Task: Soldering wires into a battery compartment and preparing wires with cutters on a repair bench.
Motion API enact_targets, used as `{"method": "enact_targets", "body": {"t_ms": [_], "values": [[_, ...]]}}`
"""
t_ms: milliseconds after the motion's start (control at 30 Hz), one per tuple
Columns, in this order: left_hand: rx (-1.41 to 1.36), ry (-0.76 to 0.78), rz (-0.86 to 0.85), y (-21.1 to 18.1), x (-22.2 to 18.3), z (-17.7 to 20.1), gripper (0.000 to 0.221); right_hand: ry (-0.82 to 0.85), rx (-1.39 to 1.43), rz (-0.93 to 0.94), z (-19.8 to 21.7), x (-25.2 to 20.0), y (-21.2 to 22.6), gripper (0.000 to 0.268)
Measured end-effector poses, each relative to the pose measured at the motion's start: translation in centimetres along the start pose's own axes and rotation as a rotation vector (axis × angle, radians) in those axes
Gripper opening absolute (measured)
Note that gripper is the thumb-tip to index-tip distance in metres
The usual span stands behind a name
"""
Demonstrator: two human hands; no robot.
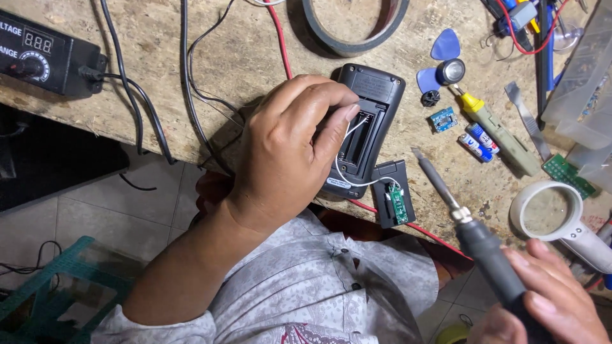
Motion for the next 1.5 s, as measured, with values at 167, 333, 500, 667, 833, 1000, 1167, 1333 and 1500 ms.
{"method": "enact_targets", "body": {"t_ms": [167,333,500,667,833,1000,1167,1333,1500], "values": [[0.010,0.003,0.015,0.1,0.0,0.0,0.008,0.179,-0.007,-0.118,-1.9,6.2,6.5,0.040],[-0.014,0.022,0.026,-0.1,0.2,0.1,0.007,0.098,-0.055,-0.038,-2.9,8.4,7.5,0.035],[-0.041,0.022,0.032,-0.1,0.3,0.3,0.006,0.024,-0.096,-0.003,-3.9,9.4,7.8,0.026],[-0.068,0.029,0.023,-0.1,0.3,0.2,0.008,0.008,-0.087,-0.024,-4.0,9.8,8.2,0.023],[-0.050,0.028,0.017,-0.2,0.3,0.2,0.008,0.005,-0.088,-0.052,-4.0,9.9,8.2,0.023],[-0.054,0.030,0.014,-0.3,0.3,0.2,0.008,0.000,-0.089,-0.055,-4.0,10.2,8.6,0.022],[-0.055,0.032,0.013,-0.3,0.4,0.2,0.008,0.015,-0.078,-0.061,-4.0,10.7,8.9,0.022],[-0.054,0.038,0.016,-0.3,0.4,0.2,0.008,-0.011,-0.072,-0.061,-4.1,10.8,9.0,0.020],[-0.053,0.037,0.023,-0.2,0.4,0.2,0.008,-0.030,-0.069,-0.062,-4.2,10.7,8.9,0.020]]}}
Point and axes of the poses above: each hand's wrist, its own x-axis towards the middle knuckle, its own z-axis out of the back of the hand, y = z × x, the point moved 7 cm from there along x, towards the middle knuckle, and after that the axes turned 8 degrees about -x, right-handed, at the moved point
